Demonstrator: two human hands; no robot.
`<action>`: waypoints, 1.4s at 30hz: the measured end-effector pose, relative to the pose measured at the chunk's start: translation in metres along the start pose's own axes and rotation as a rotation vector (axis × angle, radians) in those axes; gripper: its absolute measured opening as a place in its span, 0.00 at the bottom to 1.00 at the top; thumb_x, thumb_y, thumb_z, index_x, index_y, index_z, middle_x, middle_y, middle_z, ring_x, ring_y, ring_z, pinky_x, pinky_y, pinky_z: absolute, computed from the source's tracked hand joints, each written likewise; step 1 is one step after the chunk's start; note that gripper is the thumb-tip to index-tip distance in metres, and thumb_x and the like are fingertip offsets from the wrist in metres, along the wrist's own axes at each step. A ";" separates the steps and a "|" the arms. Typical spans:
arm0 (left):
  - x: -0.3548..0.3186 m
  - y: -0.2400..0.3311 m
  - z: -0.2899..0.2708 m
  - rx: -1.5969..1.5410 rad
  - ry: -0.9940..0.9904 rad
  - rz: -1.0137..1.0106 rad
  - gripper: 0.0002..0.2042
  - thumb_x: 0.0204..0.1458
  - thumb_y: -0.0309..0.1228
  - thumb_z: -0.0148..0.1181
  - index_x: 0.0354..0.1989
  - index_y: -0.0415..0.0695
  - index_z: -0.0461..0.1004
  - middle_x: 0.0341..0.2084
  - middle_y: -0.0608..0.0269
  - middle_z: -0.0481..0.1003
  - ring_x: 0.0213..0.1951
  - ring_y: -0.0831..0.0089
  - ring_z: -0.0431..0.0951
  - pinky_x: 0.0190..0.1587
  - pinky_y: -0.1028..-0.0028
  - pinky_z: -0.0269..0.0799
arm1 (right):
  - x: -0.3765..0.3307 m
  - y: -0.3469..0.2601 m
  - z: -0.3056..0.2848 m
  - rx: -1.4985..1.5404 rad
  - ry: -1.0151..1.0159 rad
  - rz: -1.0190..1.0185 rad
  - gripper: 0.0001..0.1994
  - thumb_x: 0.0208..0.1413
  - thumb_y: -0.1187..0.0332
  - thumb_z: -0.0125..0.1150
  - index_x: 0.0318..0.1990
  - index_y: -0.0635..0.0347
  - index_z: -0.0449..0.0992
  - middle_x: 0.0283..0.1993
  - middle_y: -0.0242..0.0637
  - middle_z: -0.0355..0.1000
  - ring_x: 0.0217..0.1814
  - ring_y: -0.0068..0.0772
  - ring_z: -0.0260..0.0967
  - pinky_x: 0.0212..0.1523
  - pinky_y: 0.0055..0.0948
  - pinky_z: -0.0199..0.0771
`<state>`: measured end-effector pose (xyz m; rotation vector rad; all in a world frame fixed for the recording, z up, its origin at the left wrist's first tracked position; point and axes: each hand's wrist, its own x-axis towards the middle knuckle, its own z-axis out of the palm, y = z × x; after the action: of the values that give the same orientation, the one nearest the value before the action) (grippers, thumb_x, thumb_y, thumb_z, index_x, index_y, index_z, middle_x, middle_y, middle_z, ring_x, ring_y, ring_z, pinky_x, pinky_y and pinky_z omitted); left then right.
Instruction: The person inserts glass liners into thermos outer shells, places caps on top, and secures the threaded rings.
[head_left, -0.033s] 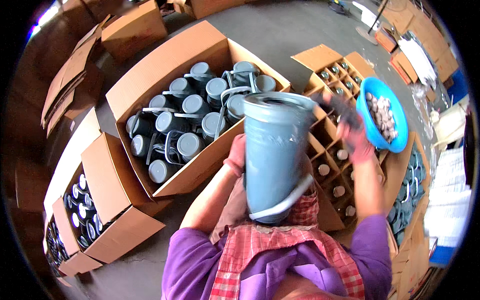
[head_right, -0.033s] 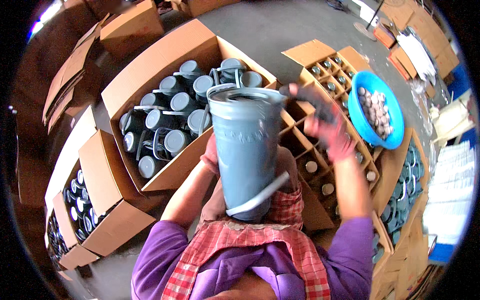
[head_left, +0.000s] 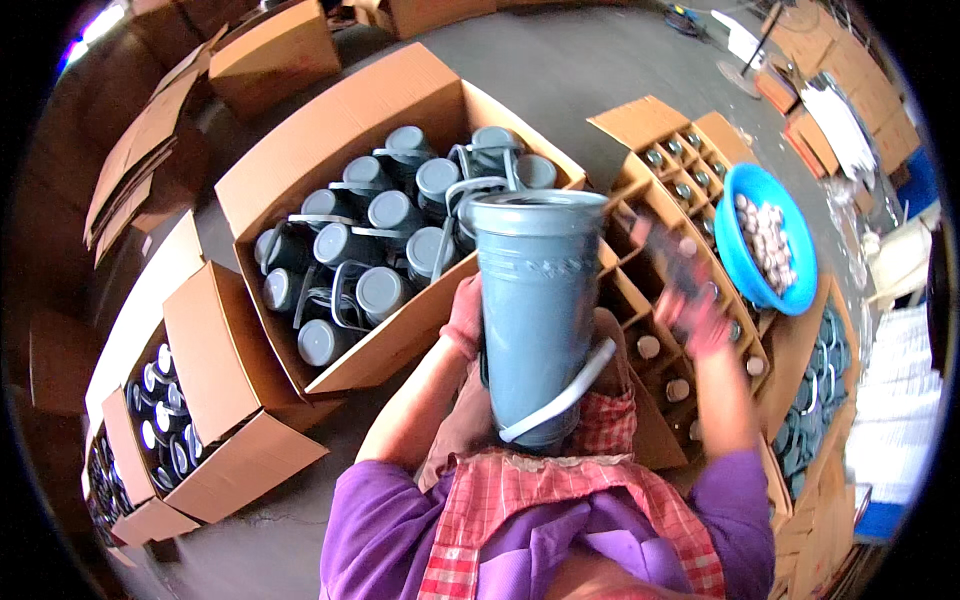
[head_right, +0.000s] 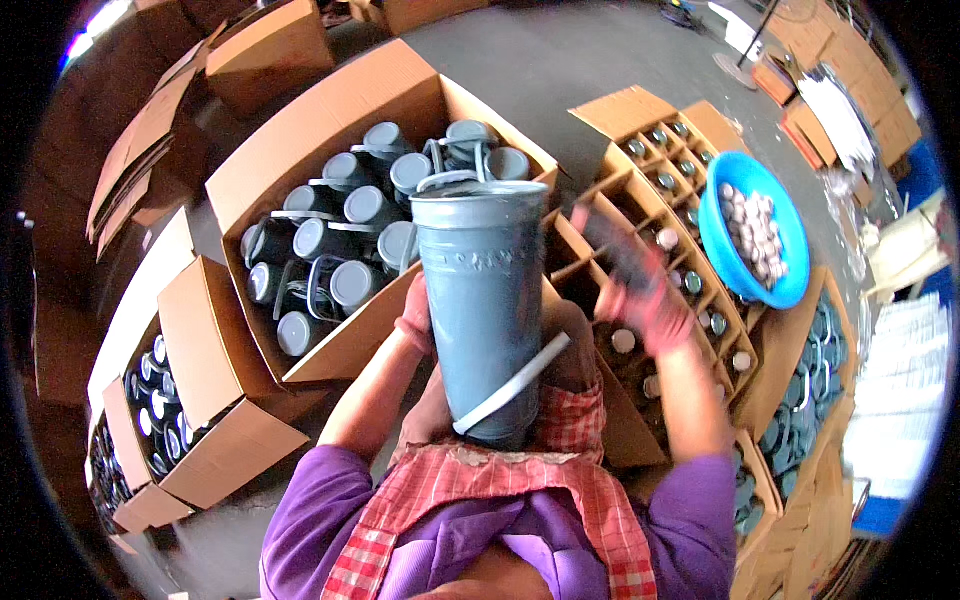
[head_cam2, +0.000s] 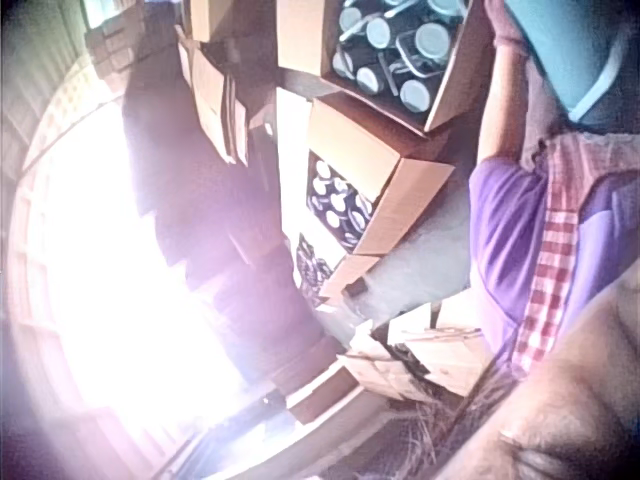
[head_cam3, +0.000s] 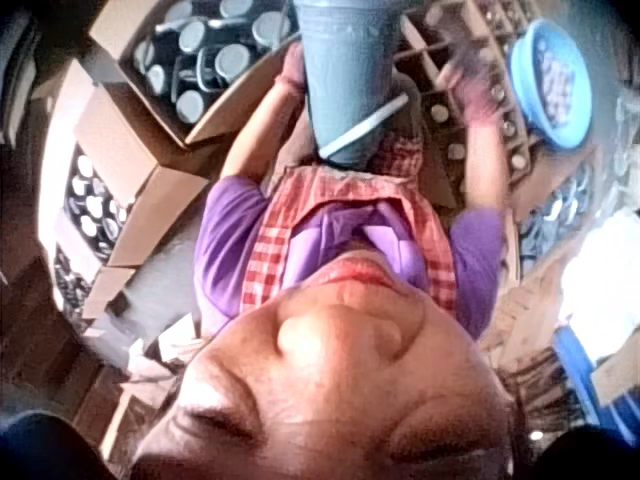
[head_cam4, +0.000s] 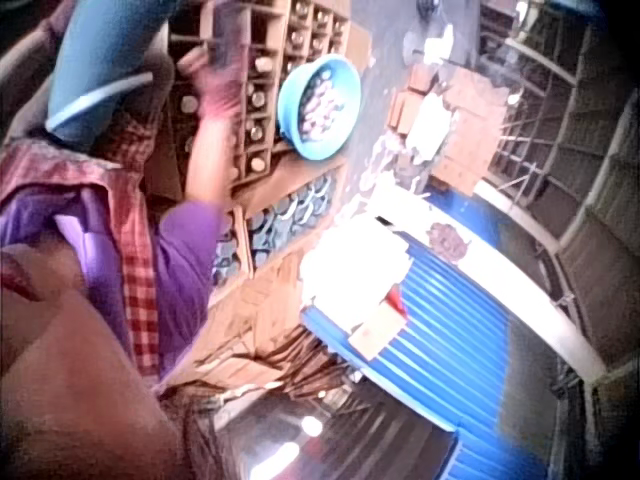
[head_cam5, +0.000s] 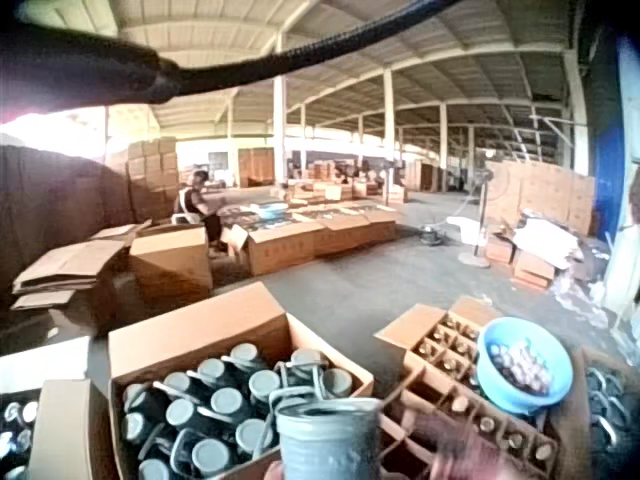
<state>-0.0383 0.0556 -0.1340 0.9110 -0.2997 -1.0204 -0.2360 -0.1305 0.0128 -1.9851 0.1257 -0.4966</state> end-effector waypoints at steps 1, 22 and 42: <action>-0.004 -0.002 -0.009 0.033 0.134 0.015 0.16 0.58 0.38 0.46 0.39 0.37 0.75 0.32 0.61 0.77 0.34 0.78 0.76 0.40 0.75 0.71 | -0.022 0.011 0.017 -0.075 -0.085 -0.025 0.34 0.43 0.51 0.65 0.57 0.57 0.65 0.59 0.43 0.62 0.54 0.42 0.63 0.56 0.38 0.61; 0.180 0.082 -0.037 0.169 0.495 0.455 0.25 0.51 0.43 0.54 0.52 0.36 0.68 0.42 0.56 0.74 0.41 0.66 0.72 0.47 0.70 0.66 | 0.187 0.042 0.040 -0.374 0.613 -0.101 0.14 0.43 0.65 0.68 0.36 0.63 0.75 0.35 0.42 0.72 0.39 0.39 0.70 0.40 0.33 0.68; 0.138 0.053 -0.051 1.878 0.026 0.420 0.16 0.31 0.35 0.66 0.33 0.47 0.76 0.42 0.64 0.71 0.46 0.61 0.69 0.44 0.66 0.70 | 0.321 0.211 0.107 -0.434 0.094 0.297 0.17 0.46 0.57 0.62 0.45 0.50 0.76 0.43 0.41 0.74 0.46 0.42 0.71 0.48 0.34 0.69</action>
<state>0.0968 -0.0225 -0.1493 2.3435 -1.4670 -0.0465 0.1254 -0.2336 -0.1202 -2.3097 0.6225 -0.3907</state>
